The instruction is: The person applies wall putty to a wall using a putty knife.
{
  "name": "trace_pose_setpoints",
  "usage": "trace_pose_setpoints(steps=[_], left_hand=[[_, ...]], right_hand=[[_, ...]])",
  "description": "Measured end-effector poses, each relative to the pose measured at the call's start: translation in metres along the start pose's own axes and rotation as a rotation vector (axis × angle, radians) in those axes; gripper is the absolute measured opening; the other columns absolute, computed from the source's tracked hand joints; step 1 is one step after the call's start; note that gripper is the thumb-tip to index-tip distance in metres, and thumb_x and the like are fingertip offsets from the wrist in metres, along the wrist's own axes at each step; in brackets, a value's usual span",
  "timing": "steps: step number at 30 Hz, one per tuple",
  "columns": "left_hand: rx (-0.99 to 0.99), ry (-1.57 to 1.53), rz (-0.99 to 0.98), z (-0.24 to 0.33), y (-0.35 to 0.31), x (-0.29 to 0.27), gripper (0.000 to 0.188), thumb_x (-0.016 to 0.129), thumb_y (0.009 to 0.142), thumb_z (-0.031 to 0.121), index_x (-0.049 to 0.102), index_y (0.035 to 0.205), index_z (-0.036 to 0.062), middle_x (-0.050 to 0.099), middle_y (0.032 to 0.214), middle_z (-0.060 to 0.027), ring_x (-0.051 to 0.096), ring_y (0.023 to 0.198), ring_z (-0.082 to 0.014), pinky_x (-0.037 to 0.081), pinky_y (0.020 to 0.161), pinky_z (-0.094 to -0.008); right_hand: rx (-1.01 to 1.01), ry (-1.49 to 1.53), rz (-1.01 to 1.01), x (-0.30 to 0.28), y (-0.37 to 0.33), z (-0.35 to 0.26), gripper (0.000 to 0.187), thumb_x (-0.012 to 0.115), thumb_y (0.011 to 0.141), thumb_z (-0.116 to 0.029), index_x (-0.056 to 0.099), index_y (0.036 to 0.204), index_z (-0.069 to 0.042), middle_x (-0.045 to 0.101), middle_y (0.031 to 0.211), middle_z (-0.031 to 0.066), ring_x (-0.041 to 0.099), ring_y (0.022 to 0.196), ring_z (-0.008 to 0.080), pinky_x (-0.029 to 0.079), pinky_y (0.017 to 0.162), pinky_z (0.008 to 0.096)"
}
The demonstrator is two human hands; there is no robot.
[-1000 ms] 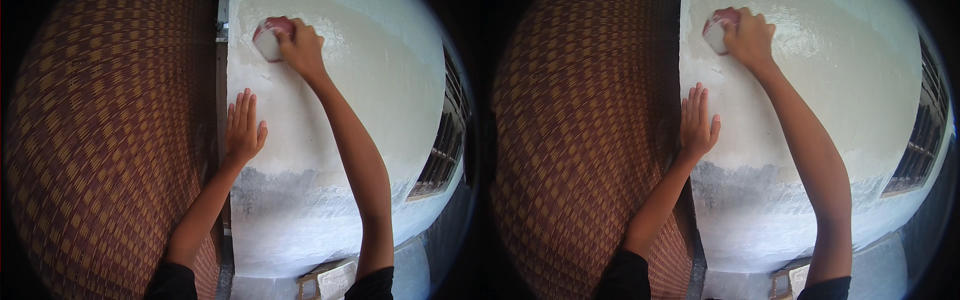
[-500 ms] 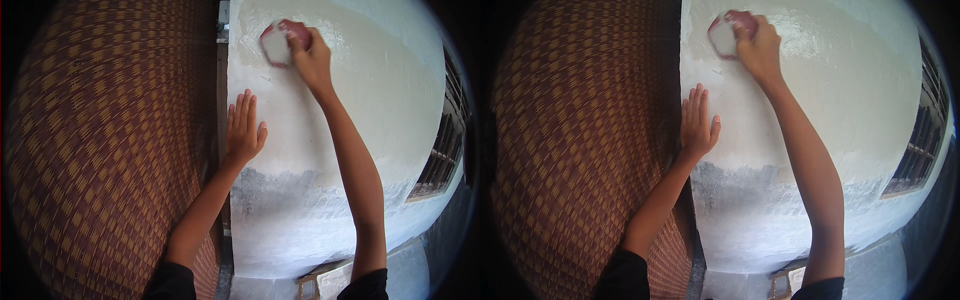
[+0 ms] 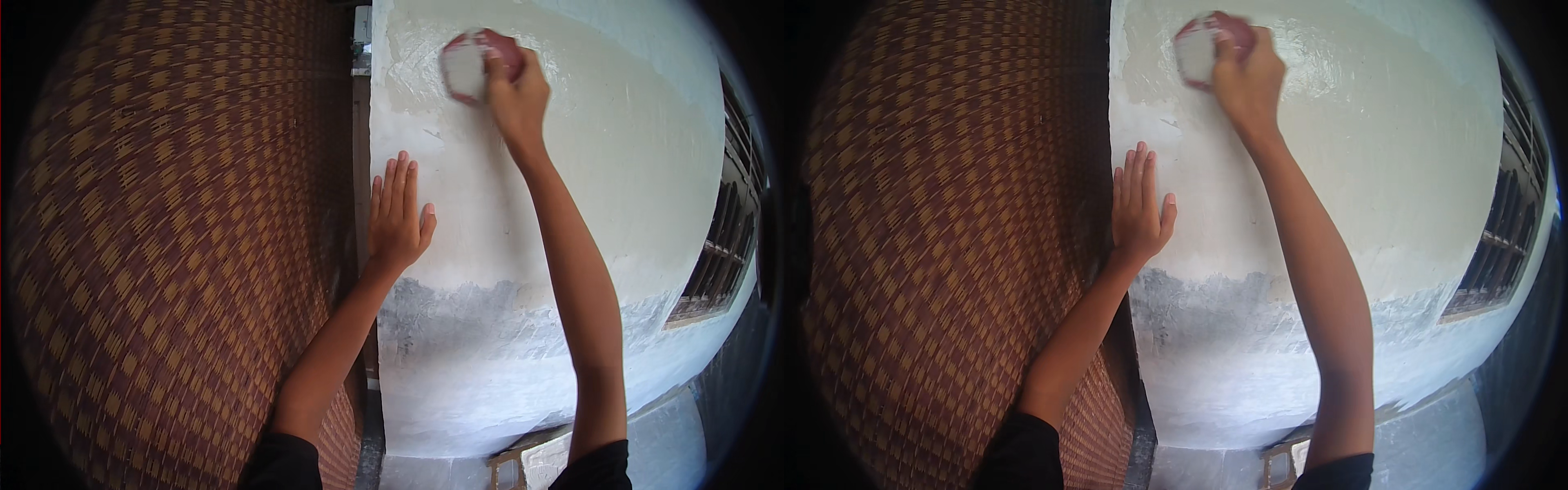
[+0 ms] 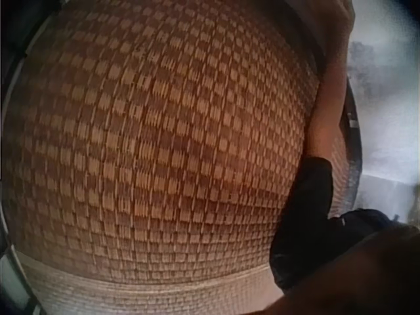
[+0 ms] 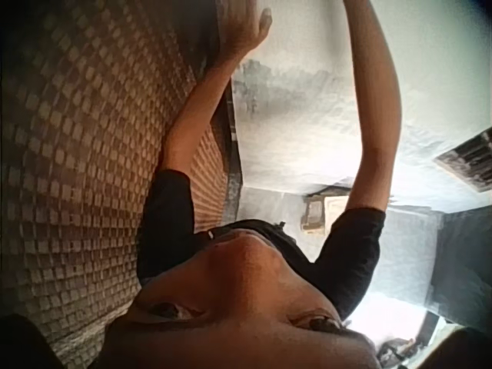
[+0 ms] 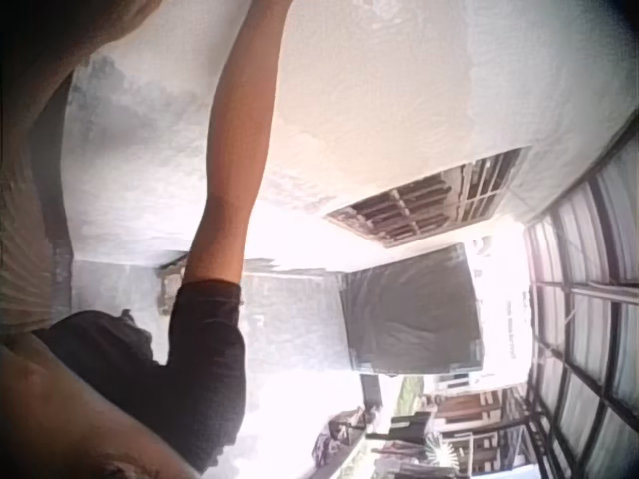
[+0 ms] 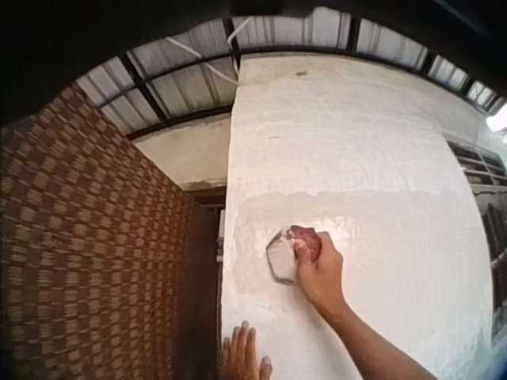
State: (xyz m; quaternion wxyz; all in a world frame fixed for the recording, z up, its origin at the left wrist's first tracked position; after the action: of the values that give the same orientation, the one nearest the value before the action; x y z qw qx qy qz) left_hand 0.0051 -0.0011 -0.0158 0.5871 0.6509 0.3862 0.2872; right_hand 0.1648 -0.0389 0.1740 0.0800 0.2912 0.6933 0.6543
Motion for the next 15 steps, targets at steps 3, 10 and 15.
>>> trace_pose_setpoints(steps=[3, 10, 15], left_hand=[[-0.007, 0.003, -0.013, -0.003, -0.002, 0.002, 0.068, 0.052, 0.093, 0.022, 0.030, 0.151, -0.0035, 0.031, 0.158, -0.0243, 0.030, 0.146, -0.0417, 0.023, 0.118, -0.0558], [0.004, 0.002, -0.003, -0.003, -0.002, 0.000, 0.066, 0.051, 0.094, 0.022, 0.030, 0.151, -0.0039, 0.031, 0.158, -0.0246, 0.030, 0.146, -0.0422, 0.022, 0.118, -0.0561], [0.009, 0.006, 0.001, 0.000, -0.001, 0.000, 0.066, 0.051, 0.093, 0.022, 0.030, 0.151, -0.0039, 0.031, 0.158, -0.0247, 0.031, 0.146, -0.0420, 0.023, 0.118, -0.0558]], right_hand=[[-0.274, -0.290, -0.306, 0.015, -0.001, 0.003, 0.037, 0.065, 0.091, -0.027, 0.063, 0.112, 0.003, 0.071, 0.098, 0.0226, 0.069, 0.089, 0.0407, 0.051, 0.086, 0.0453], [-0.070, -0.066, -0.148, 0.025, 0.009, -0.011, 0.039, 0.065, 0.093, -0.028, 0.064, 0.116, 0.003, 0.071, 0.101, 0.0213, 0.070, 0.094, 0.0293, 0.053, 0.085, 0.0376], [0.062, -0.215, 0.054, 0.018, 0.032, 0.007, 0.037, 0.064, 0.090, -0.025, 0.061, 0.107, 0.006, 0.070, 0.095, 0.0259, 0.068, 0.090, 0.0398, 0.045, 0.092, 0.0502]])
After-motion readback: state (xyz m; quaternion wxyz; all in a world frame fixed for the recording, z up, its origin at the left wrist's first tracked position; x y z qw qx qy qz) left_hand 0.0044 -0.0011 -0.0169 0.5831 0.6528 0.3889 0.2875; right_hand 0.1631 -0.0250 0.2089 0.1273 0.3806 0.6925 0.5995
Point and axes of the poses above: each hand's wrist, its own y-axis towards the middle knuckle, its own x-axis out of the palm, z = x × y, the point moved 1 cm from there along y, towards the middle knuckle
